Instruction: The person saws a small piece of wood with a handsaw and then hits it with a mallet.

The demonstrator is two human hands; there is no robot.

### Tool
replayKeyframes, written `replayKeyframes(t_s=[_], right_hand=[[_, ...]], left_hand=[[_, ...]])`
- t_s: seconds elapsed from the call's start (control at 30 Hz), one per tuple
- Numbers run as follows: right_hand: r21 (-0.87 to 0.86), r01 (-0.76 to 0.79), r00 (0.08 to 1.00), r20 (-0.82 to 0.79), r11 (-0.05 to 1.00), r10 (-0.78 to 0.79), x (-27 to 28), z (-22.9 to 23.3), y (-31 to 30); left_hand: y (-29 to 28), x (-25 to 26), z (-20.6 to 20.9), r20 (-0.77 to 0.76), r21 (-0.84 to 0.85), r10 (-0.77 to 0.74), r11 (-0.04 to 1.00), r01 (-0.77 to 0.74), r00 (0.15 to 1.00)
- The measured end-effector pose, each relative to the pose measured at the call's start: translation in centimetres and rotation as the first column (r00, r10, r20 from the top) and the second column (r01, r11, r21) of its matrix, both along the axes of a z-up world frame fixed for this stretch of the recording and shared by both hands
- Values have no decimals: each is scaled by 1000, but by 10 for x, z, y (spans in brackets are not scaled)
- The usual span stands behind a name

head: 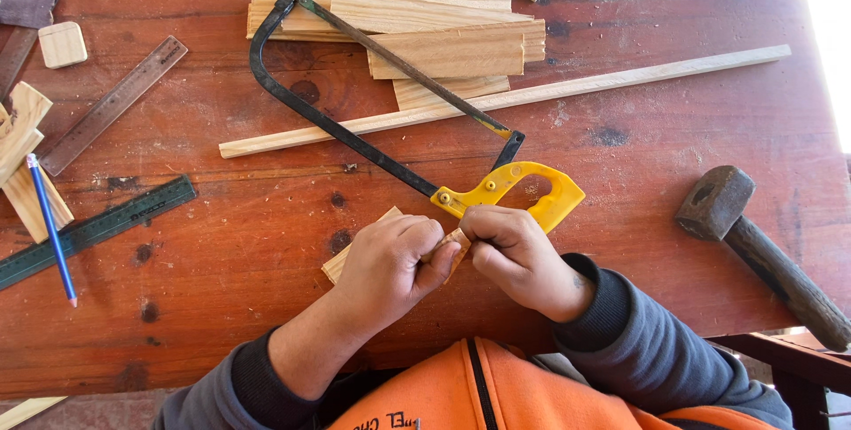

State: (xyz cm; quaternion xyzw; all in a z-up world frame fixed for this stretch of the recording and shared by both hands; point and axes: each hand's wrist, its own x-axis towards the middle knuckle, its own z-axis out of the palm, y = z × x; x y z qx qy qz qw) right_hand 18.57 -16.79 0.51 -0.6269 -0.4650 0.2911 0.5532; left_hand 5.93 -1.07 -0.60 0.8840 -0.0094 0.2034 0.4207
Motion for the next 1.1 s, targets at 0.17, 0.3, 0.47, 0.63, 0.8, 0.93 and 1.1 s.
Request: replayKeyframes(t_s=[0.17,0.3,0.47,0.63,0.8,0.93,1.1], right_hand=[[-24,37,999,-14,999,-37,-3,-8,-3],[-26,51,998,-38,998,-52,-4,-3,-1],[-42,51,999,20,998,-50,-2,1,-3],[-127,32,984,180,991,-8,16,16,-36],[-54,534,593,736,844,-327,50,33,-121],[-94,773,302,924,628,-233,74,8,-205],[-244,755,462,856,609,-231,78,9,-239]], left_hand=[[-4,-2,-1,-71,-96,-44,995,37,997],[-6,-1,-1,-108,-186,-70,981,49,992],[-5,-3,-4,-135,-244,-84,969,49,987],[-13,3,8,-156,-382,-71,924,6,985],[-38,13,15,101,-272,-251,924,269,963],[-77,34,-3,95,-49,-399,913,405,912],[-114,63,-17,114,259,-484,858,444,868]])
